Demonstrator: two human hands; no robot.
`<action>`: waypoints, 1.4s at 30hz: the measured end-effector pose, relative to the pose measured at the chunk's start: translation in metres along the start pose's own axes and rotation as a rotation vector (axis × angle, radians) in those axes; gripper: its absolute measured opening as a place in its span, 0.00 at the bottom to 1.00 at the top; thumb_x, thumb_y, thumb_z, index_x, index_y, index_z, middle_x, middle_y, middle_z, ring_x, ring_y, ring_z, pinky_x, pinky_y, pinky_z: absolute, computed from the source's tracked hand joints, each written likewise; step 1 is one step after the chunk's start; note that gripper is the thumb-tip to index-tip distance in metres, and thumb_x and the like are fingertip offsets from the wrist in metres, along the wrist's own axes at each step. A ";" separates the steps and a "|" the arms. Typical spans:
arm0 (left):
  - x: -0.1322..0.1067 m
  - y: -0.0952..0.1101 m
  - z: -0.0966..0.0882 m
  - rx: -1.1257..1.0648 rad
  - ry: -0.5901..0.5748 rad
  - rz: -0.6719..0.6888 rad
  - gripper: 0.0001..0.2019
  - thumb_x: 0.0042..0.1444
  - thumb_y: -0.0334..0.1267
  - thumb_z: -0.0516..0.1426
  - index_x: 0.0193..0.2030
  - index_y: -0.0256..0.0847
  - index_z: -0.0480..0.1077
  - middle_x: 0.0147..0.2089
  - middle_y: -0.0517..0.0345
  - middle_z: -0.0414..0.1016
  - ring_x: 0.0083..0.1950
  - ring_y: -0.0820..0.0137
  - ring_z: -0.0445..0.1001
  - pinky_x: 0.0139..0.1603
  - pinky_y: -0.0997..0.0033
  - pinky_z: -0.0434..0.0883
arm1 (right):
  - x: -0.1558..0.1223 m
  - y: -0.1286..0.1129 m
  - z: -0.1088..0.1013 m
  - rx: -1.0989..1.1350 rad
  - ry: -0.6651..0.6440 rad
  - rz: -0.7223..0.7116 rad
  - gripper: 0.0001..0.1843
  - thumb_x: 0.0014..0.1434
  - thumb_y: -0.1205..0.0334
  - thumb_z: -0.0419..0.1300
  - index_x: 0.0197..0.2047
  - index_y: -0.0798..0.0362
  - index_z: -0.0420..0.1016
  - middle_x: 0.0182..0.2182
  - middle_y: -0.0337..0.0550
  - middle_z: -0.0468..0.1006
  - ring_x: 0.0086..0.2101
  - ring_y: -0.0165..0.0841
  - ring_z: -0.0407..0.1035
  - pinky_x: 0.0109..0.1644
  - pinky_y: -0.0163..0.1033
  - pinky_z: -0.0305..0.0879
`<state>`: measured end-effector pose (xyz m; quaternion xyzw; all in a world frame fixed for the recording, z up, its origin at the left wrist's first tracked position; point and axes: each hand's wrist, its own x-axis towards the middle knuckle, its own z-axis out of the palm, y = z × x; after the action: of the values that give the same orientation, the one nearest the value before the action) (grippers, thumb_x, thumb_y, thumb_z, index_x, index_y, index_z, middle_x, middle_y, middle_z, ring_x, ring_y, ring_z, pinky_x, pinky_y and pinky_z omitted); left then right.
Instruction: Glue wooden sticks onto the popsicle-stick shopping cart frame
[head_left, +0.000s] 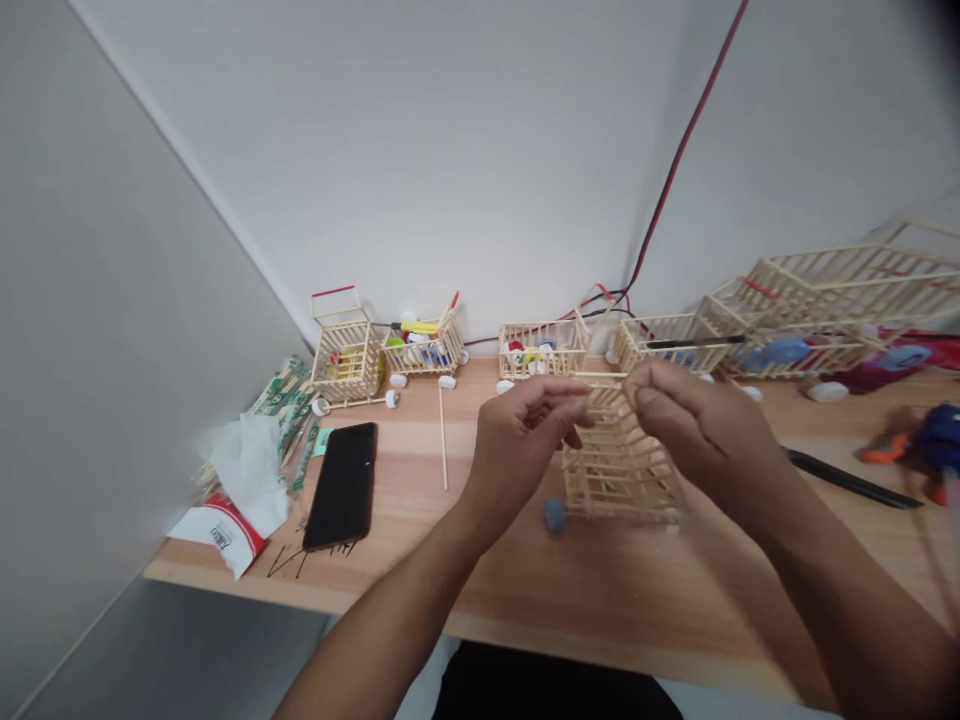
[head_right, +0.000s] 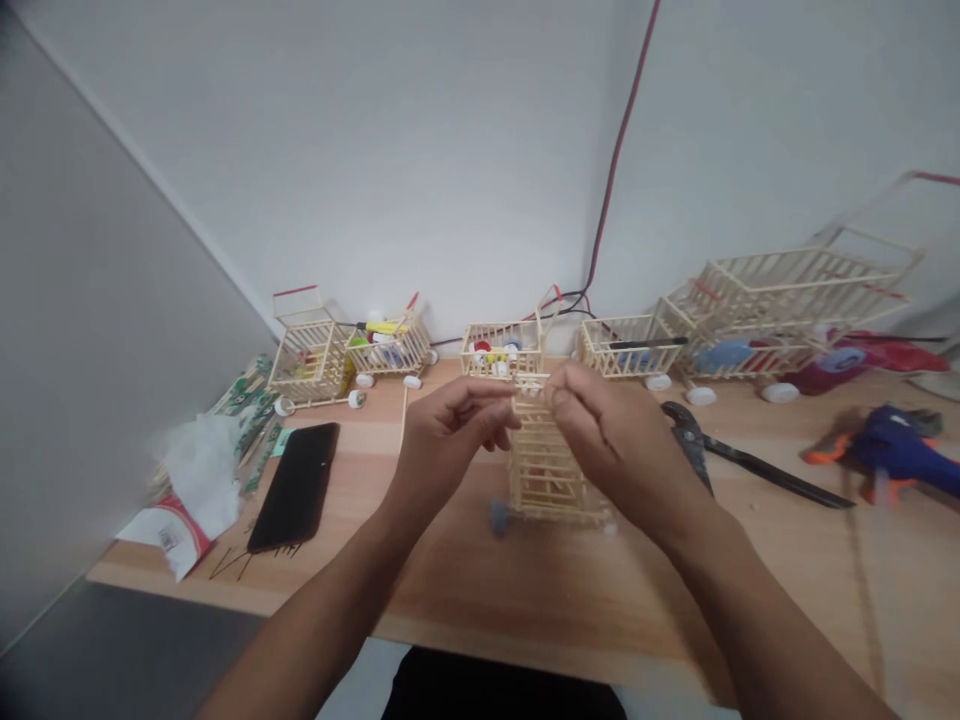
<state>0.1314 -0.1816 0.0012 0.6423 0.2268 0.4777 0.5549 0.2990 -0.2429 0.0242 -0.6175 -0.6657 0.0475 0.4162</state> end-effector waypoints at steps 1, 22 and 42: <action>0.000 0.001 0.000 -0.008 0.007 0.034 0.05 0.58 0.31 0.58 0.38 0.38 0.76 0.32 0.58 0.79 0.27 0.78 0.74 0.28 0.78 0.71 | 0.001 0.001 -0.002 0.008 0.023 0.014 0.18 0.65 0.52 0.48 0.24 0.49 0.60 0.17 0.33 0.61 0.20 0.29 0.57 0.25 0.35 0.52; -0.001 0.005 -0.003 0.187 0.080 0.086 0.09 0.53 0.38 0.67 0.27 0.37 0.76 0.25 0.61 0.75 0.27 0.78 0.70 0.30 0.79 0.68 | 0.008 -0.005 -0.010 -0.118 -0.234 -0.184 0.14 0.65 0.50 0.56 0.37 0.49 0.78 0.16 0.30 0.62 0.19 0.25 0.55 0.24 0.32 0.49; -0.006 -0.002 -0.001 0.539 0.058 0.510 0.04 0.57 0.31 0.63 0.31 0.37 0.75 0.29 0.59 0.78 0.31 0.75 0.74 0.33 0.77 0.68 | -0.012 -0.008 0.001 0.062 -0.288 0.010 0.20 0.68 0.49 0.50 0.27 0.51 0.61 0.21 0.32 0.59 0.23 0.26 0.55 0.27 0.34 0.50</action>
<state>0.1287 -0.1854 -0.0030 0.7873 0.1930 0.5417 0.2224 0.2914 -0.2548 0.0223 -0.5945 -0.7135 0.1583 0.3352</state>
